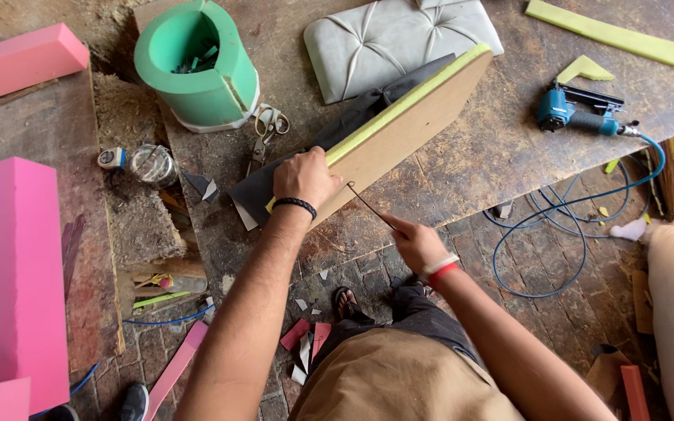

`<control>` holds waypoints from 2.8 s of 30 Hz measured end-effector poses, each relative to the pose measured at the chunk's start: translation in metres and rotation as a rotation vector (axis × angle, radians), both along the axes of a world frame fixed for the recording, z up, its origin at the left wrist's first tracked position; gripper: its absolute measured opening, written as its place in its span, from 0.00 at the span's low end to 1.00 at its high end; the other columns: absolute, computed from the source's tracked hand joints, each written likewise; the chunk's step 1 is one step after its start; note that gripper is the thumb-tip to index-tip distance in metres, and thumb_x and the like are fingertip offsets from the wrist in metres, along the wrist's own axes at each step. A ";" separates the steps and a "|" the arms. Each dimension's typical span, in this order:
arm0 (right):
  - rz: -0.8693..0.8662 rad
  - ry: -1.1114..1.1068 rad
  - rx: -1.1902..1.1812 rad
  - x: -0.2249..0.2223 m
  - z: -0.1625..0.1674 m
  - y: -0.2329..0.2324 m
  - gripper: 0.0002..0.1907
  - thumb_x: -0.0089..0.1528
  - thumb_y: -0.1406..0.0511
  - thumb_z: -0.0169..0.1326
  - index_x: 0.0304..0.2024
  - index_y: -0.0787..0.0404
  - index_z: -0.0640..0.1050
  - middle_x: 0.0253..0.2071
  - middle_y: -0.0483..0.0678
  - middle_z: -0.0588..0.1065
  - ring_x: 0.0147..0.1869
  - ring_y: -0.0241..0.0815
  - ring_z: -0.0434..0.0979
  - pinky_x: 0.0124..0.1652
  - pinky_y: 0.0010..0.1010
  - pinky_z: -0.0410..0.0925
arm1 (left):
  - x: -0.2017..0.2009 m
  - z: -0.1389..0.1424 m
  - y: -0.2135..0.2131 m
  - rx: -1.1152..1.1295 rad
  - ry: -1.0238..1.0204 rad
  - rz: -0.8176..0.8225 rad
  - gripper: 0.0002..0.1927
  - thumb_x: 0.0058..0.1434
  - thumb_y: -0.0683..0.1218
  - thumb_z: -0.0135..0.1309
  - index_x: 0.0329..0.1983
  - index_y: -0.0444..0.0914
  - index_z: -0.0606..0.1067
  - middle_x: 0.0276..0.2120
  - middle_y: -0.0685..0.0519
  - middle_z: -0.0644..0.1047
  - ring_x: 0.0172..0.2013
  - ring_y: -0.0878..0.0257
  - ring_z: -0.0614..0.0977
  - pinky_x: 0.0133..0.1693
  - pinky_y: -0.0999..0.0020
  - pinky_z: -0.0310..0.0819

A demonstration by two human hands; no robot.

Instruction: The person staples beige fabric onto a rectangular cushion base using a pneumatic staple gun, trims excess fabric with scissors, and then places a yellow foam pad and a grey fabric cover over the cushion.

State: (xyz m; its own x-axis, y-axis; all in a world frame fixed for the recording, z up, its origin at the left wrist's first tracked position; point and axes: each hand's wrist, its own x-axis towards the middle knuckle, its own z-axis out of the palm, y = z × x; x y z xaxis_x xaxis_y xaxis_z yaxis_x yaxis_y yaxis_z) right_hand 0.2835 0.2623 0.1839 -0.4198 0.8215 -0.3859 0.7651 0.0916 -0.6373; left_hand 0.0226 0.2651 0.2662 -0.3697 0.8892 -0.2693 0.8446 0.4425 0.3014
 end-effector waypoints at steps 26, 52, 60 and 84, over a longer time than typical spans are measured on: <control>0.093 0.053 -0.035 0.158 -0.045 0.210 0.15 0.62 0.58 0.60 0.50 0.56 0.84 0.42 0.46 0.84 0.41 0.36 0.84 0.42 0.29 0.75 | 0.169 -0.207 -0.109 -0.148 0.410 0.017 0.51 0.55 0.31 0.46 0.80 0.55 0.47 0.78 0.45 0.42 0.76 0.53 0.49 0.72 0.52 0.37; 0.554 -0.222 0.113 0.066 -0.114 0.239 0.17 0.64 0.55 0.55 0.44 0.60 0.80 0.40 0.54 0.81 0.41 0.51 0.83 0.44 0.41 0.74 | 0.102 -0.213 -0.031 0.281 -0.185 0.489 0.08 0.59 0.48 0.59 0.33 0.39 0.76 0.32 0.49 0.81 0.33 0.50 0.82 0.35 0.54 0.77; 0.128 0.020 -0.360 0.113 -0.091 0.243 0.06 0.65 0.66 0.54 0.40 0.64 0.78 0.39 0.48 0.82 0.28 0.36 0.66 0.29 0.31 0.64 | 0.057 -0.207 -0.099 0.311 -0.834 0.811 0.05 0.56 0.39 0.57 0.32 0.39 0.71 0.27 0.53 0.78 0.28 0.65 0.81 0.30 0.69 0.79; 0.179 -0.110 0.128 -0.021 -0.053 0.286 0.23 0.61 0.48 0.61 0.55 0.48 0.82 0.53 0.49 0.81 0.51 0.46 0.83 0.53 0.40 0.73 | -0.035 -0.182 0.007 0.516 -0.847 1.014 0.16 0.64 0.55 0.57 0.41 0.38 0.82 0.33 0.52 0.84 0.33 0.64 0.86 0.34 0.69 0.82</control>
